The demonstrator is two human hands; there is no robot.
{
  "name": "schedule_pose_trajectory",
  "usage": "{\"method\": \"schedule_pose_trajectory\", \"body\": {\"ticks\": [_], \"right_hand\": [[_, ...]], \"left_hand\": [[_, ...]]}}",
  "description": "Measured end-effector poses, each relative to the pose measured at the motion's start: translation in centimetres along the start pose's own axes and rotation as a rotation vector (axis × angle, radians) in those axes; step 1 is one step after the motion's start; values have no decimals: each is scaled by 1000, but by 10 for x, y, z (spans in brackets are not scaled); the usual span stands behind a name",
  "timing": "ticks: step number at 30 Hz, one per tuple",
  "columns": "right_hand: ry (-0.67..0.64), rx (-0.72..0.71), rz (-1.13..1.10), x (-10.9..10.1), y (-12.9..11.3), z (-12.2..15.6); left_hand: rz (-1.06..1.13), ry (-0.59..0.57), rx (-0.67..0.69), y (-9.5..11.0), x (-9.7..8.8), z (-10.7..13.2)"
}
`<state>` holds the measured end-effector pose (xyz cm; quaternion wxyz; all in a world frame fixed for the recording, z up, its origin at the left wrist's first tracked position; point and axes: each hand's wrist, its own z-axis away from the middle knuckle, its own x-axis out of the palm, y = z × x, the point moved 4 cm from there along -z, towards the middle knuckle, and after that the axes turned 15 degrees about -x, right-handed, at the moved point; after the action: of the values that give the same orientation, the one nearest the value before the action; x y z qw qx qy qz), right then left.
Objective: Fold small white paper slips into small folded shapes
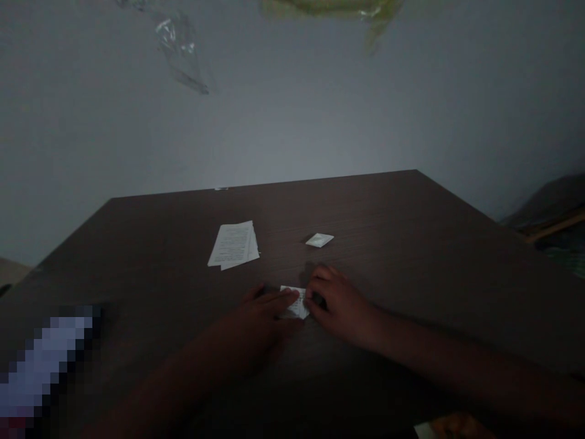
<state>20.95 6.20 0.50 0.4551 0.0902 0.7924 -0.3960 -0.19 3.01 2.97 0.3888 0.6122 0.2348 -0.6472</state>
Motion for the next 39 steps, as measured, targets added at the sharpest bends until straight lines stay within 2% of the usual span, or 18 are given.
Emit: {"method": "schedule_pose_trajectory", "body": {"ticks": [6, 13, 19, 22, 26, 31, 39], "right_hand": [[2, 8, -8, 1, 3, -2], [31, 9, -13, 0, 5, -2], [37, 15, 9, -1, 10, -2], [43, 2, 37, -2, 9, -1], [62, -20, 53, -2, 8, 2], [75, -39, 27, 0, 9, 2], [56, -80, -28, -3, 2, 6]], "left_hand": [[26, -9, -26, 2, -1, -1], [10, -1, 7, 0, -1, -1], [105, 56, 32, -1, -10, 1], [129, 120, -10, 0, -10, -3], [136, 180, -145, 1, 0, -16], [203, 136, -287, 3, 6, -24], [146, 129, -268, 6, 3, -23]]}}
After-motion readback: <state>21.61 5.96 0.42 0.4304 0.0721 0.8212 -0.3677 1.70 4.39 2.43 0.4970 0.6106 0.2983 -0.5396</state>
